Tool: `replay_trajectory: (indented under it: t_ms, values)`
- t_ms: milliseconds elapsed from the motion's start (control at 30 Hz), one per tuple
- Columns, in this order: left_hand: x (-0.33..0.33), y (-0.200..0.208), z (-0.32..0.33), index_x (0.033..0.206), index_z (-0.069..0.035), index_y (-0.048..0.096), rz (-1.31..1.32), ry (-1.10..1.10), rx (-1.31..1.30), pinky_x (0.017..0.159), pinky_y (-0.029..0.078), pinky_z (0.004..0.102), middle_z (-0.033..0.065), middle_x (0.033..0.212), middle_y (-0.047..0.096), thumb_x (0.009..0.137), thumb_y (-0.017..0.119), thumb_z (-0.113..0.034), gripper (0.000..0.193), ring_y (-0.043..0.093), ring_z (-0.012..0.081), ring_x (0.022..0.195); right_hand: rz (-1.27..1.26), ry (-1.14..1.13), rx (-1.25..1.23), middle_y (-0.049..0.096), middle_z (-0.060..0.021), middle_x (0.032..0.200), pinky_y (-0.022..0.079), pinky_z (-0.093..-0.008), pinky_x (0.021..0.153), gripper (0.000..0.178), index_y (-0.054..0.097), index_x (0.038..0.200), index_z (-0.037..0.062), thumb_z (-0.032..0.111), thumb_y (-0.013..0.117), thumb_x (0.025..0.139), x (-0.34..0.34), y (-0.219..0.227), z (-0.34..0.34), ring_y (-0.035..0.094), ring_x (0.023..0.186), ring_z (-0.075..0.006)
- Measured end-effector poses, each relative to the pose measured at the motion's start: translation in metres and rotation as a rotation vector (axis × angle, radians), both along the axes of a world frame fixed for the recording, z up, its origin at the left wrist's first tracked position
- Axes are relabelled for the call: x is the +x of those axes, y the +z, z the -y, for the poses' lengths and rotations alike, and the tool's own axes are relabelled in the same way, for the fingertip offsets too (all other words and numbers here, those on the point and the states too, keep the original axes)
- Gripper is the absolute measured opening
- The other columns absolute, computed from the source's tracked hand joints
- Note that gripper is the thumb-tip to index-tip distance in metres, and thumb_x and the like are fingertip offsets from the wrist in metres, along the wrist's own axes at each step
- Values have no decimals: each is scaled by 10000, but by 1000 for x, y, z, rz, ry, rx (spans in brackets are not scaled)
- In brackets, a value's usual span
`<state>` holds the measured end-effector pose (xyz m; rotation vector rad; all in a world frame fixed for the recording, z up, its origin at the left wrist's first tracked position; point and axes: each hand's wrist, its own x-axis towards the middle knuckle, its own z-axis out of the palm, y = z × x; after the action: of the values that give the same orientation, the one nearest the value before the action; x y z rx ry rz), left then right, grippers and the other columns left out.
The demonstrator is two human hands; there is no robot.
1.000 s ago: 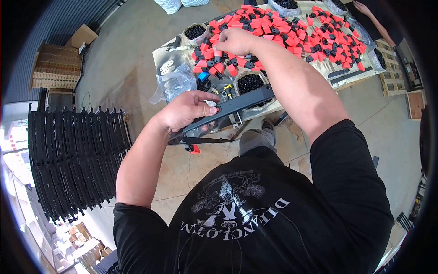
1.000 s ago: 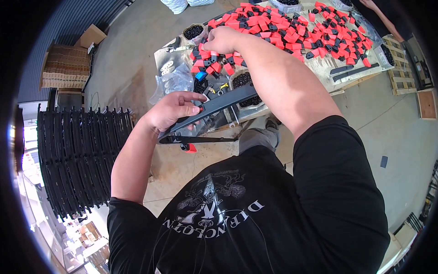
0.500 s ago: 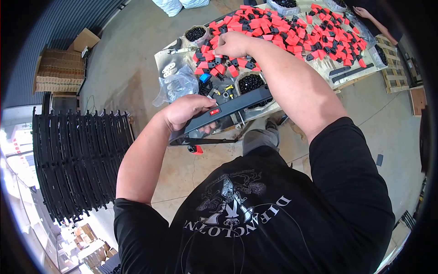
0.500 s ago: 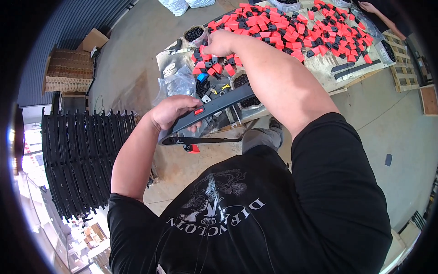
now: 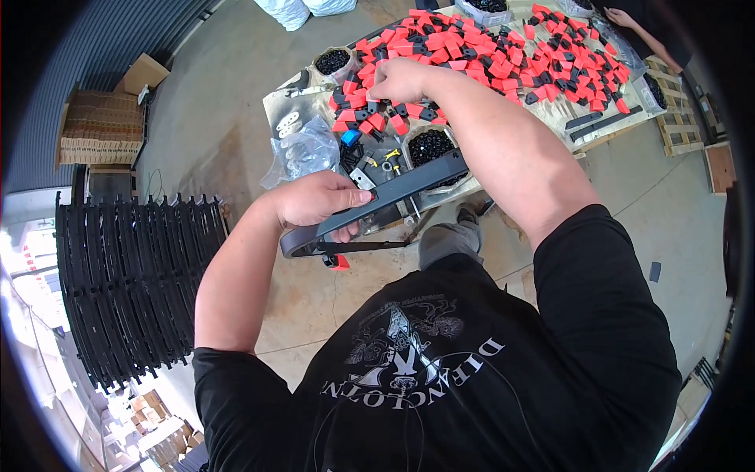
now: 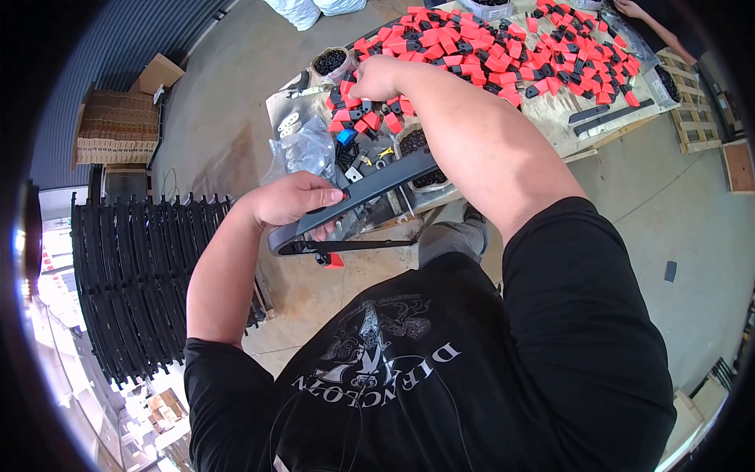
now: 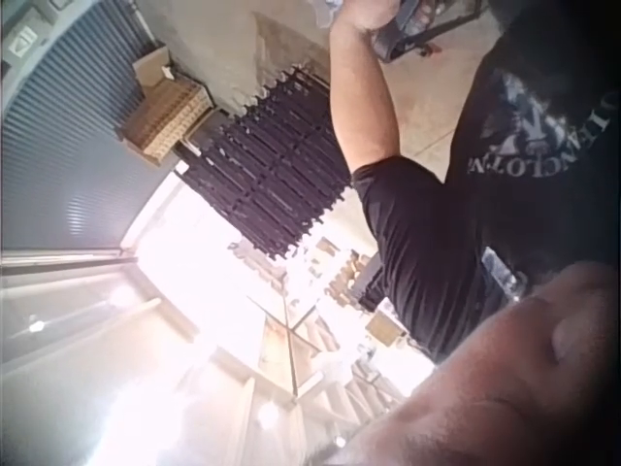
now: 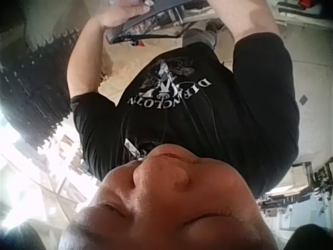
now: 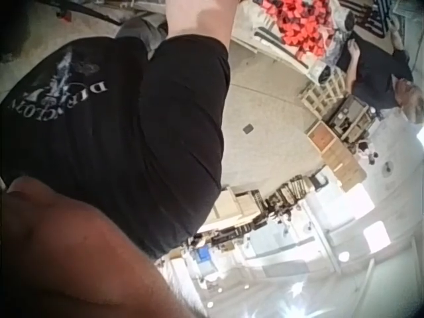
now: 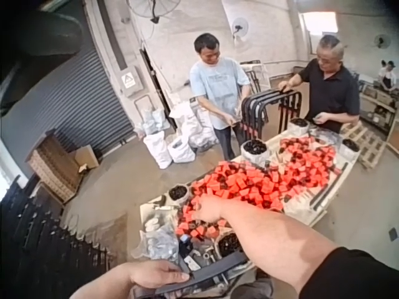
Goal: Attaching plastic caps and connectors to metal frame components at an assembly station.
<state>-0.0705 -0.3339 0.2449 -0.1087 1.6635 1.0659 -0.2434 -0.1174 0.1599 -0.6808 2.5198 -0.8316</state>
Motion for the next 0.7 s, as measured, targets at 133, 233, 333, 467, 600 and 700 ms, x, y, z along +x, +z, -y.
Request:
replay_trajectory:
  t_ms: [133,233,333,467,600,700]
  values:
    - [2,4,-3,1002,15,677,-46,-62,-63,609,550,296,60,770,671,1034,586,-405,431,641,138,614,22,-27,-30,721,-173,1032,528,-385,842,449,728,1027,2,417,737,856,2,-1,-4,685,960,-272]
    - [4,2,0,1011,14,671,-69,-68,-33,598,542,298,56,763,665,1041,574,-401,428,629,134,602,5,-28,-34,722,-166,1009,528,-386,832,448,728,1026,2,416,738,856,2,0,-3,685,945,-269]
    - [4,3,1,1018,16,667,-98,-91,-9,588,532,295,54,758,661,1048,563,-394,424,623,132,597,3,-14,-31,721,-162,982,530,-387,823,446,727,1019,1,416,736,857,0,0,-2,687,928,-266]
    - [4,2,0,1018,19,663,-123,-107,-7,584,520,290,54,750,658,1051,557,-393,427,617,130,593,0,-16,-35,723,-167,968,533,-388,818,446,724,1015,-7,411,731,859,1,-1,-4,690,915,-265]
    - [5,1,1,1016,14,665,-103,-86,14,583,514,289,54,750,658,1052,556,-388,419,614,130,594,22,-5,-25,724,-168,977,534,-388,822,448,722,1012,-9,412,728,859,2,2,-1,691,921,-266]
    - [6,-2,4,1016,8,667,-52,-28,20,581,510,287,55,758,662,1052,561,-369,393,609,129,595,25,-3,-10,727,-171,997,535,-387,829,453,725,1023,-10,413,727,860,4,3,-1,691,935,-267]
